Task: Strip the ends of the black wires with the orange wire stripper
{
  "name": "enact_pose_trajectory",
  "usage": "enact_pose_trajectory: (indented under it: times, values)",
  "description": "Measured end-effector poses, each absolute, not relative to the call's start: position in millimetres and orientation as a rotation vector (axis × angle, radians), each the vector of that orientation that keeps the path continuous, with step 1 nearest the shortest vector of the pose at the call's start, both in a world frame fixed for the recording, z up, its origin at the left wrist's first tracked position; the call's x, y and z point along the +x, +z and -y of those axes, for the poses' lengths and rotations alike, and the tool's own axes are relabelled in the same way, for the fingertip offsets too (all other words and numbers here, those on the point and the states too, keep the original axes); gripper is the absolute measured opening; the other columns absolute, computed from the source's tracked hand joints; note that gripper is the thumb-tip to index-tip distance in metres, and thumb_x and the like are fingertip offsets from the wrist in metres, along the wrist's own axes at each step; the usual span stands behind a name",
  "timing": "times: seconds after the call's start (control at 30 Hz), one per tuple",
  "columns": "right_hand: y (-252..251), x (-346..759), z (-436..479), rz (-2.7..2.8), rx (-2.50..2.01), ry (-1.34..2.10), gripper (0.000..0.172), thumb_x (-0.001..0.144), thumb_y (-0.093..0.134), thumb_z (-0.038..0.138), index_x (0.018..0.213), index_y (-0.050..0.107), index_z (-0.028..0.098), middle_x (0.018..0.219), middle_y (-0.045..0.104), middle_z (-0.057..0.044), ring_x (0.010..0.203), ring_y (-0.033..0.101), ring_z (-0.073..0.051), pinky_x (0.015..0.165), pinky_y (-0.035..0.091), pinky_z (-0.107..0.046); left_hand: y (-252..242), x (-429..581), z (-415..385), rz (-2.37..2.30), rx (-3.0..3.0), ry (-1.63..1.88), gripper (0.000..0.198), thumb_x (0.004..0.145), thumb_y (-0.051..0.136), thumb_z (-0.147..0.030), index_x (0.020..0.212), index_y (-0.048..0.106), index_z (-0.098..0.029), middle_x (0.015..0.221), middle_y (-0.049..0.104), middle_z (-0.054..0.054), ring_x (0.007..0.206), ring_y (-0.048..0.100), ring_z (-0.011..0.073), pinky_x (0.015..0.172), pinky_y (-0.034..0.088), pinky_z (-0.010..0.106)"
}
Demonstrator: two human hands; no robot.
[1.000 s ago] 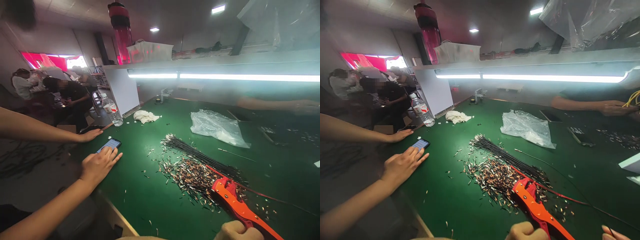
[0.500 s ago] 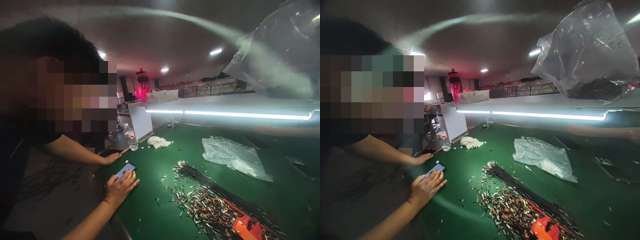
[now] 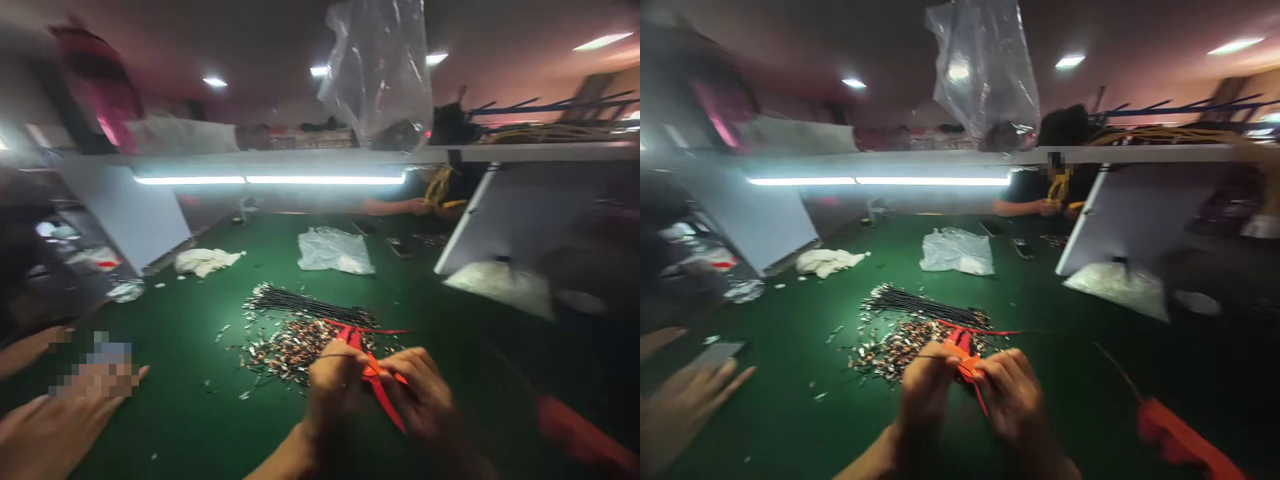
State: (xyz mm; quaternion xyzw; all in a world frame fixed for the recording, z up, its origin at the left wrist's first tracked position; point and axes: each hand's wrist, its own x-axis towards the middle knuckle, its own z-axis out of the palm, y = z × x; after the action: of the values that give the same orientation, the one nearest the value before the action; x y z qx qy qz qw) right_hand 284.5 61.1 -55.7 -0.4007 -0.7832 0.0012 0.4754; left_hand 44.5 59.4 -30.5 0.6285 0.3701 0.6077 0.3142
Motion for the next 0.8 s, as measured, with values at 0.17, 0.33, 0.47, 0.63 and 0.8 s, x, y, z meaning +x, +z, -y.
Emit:
enact_pose_trajectory:
  times: [0.17, 0.33, 0.47, 0.63, 0.8]
  values:
    - [-51, 291, -68, 1.834, -1.403, 0.020, 0.016, 0.098, 0.045, 0.023, 0.086, 0.056, 0.021, 0.078, 0.062, -0.004, 0.076, 0.056, -0.022, 0.069, 0.047, -0.036, -32, 108, -75, -1.304, 1.479, 1.650, 0.020, 0.091, 0.058, -0.035, 0.082, 0.068, -0.020, 0.068, 0.061, 0.000, 0.059, 0.054, 0.0118, 0.054, 0.046, 0.024]
    - [-55, 287, -60, 2.063, -1.595, 0.158, 0.034, 0.078, 0.073, 0.046, 0.099, 0.061, 0.021, 0.094, 0.065, -0.006, 0.085, 0.060, -0.027, 0.073, 0.052, -0.042, -28, 82, -86, -1.485, 1.464, 1.708, 0.020, 0.089, 0.059, -0.039, 0.083, 0.069, -0.022, 0.068, 0.062, -0.001, 0.061, 0.057, 0.0145, 0.056, 0.046, 0.027]
    - [-58, 279, -52, 2.171, -1.749, 0.155, 0.069, 0.059, 0.086, 0.047, 0.114, 0.061, 0.013, 0.107, 0.064, -0.016, 0.096, 0.060, -0.037, 0.082, 0.051, -0.054, -36, 84, -90, -1.526, 1.527, 1.806, 0.021, 0.093, 0.054, -0.036, 0.085, 0.065, -0.021, 0.072, 0.060, -0.001, 0.068, 0.056, 0.0153, 0.066, 0.045, 0.030]
    - [-66, 282, -50, 2.228, -1.831, 0.140, 0.042, 0.076, 0.071, 0.039, 0.108, 0.064, 0.012, 0.105, 0.065, -0.017, 0.095, 0.061, -0.037, 0.081, 0.053, -0.053, -41, 87, -90, -1.477, 1.753, 1.897, 0.014, 0.093, 0.055, -0.026, 0.082, 0.063, -0.022, 0.074, 0.061, -0.001, 0.075, 0.055, 0.0172, 0.074, 0.041, 0.034]
    - [-75, 301, -64, 1.981, -1.814, 0.309, 0.046, 0.081, 0.048, 0.049, 0.100, 0.069, 0.013, 0.098, 0.069, -0.017, 0.089, 0.065, -0.037, 0.082, 0.053, -0.054, -37, 93, -80, -1.428, 1.985, 1.932, 0.019, 0.097, 0.047, -0.021, 0.083, 0.059, -0.022, 0.071, 0.061, -0.003, 0.073, 0.052, 0.0149, 0.074, 0.036, 0.033]
